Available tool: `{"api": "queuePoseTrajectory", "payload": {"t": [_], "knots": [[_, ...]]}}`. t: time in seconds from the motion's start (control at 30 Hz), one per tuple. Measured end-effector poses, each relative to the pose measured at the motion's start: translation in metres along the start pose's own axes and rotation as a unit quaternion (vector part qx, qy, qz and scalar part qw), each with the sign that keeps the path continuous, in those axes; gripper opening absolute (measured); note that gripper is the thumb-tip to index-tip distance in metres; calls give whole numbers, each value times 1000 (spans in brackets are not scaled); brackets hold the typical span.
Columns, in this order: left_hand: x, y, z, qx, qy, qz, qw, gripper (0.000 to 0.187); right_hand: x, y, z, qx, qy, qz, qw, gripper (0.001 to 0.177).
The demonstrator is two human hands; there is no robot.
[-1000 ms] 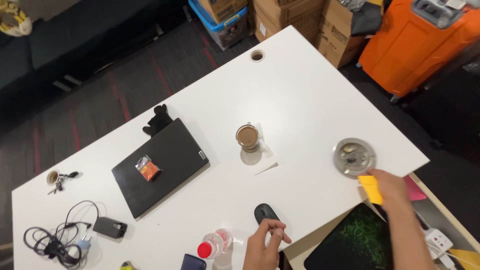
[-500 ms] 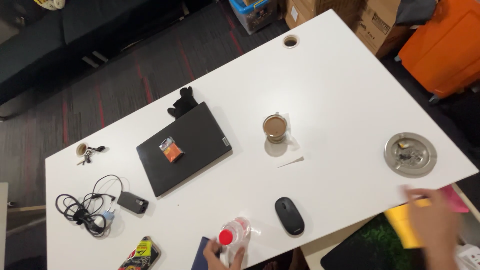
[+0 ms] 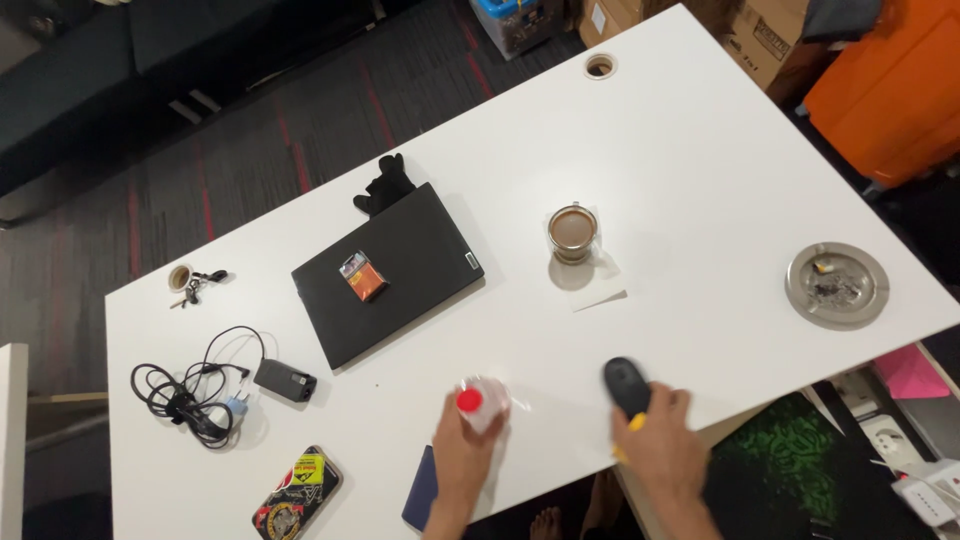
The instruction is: Tidying up and organizing various items including electronics, cables, and papers on a desk workspace.
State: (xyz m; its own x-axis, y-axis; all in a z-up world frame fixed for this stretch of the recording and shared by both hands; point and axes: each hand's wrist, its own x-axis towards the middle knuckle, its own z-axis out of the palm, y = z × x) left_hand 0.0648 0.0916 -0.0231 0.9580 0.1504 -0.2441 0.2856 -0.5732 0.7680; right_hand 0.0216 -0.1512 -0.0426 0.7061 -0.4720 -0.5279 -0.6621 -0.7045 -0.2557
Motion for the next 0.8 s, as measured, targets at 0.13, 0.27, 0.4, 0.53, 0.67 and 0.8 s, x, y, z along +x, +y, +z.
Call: {"api": "queuePoseTrajectory", "payload": {"t": [0.13, 0.27, 0.4, 0.53, 0.67, 0.8], "knots": [[56, -16, -7, -43, 63, 45, 996, 46, 31, 53, -26, -14, 113, 44, 993, 75], [101, -23, -25, -23, 93, 66, 993, 46, 62, 95, -58, -38, 171, 20, 984, 78], [108, -19, -35, 14, 83, 73, 994, 47, 74, 106, -76, -20, 157, 29, 987, 76], [80, -60, -9, -6, 103, 101, 989, 56, 57, 142, -71, 19, 205, -2, 979, 80], [-13, -145, 78, -149, 4, -41, 988, 34, 10, 236, -34, 99, 241, 112, 959, 49], [-127, -132, 184, -62, -161, 6, 985, 23, -39, 322, 38, 94, 190, 260, 942, 38]]}}
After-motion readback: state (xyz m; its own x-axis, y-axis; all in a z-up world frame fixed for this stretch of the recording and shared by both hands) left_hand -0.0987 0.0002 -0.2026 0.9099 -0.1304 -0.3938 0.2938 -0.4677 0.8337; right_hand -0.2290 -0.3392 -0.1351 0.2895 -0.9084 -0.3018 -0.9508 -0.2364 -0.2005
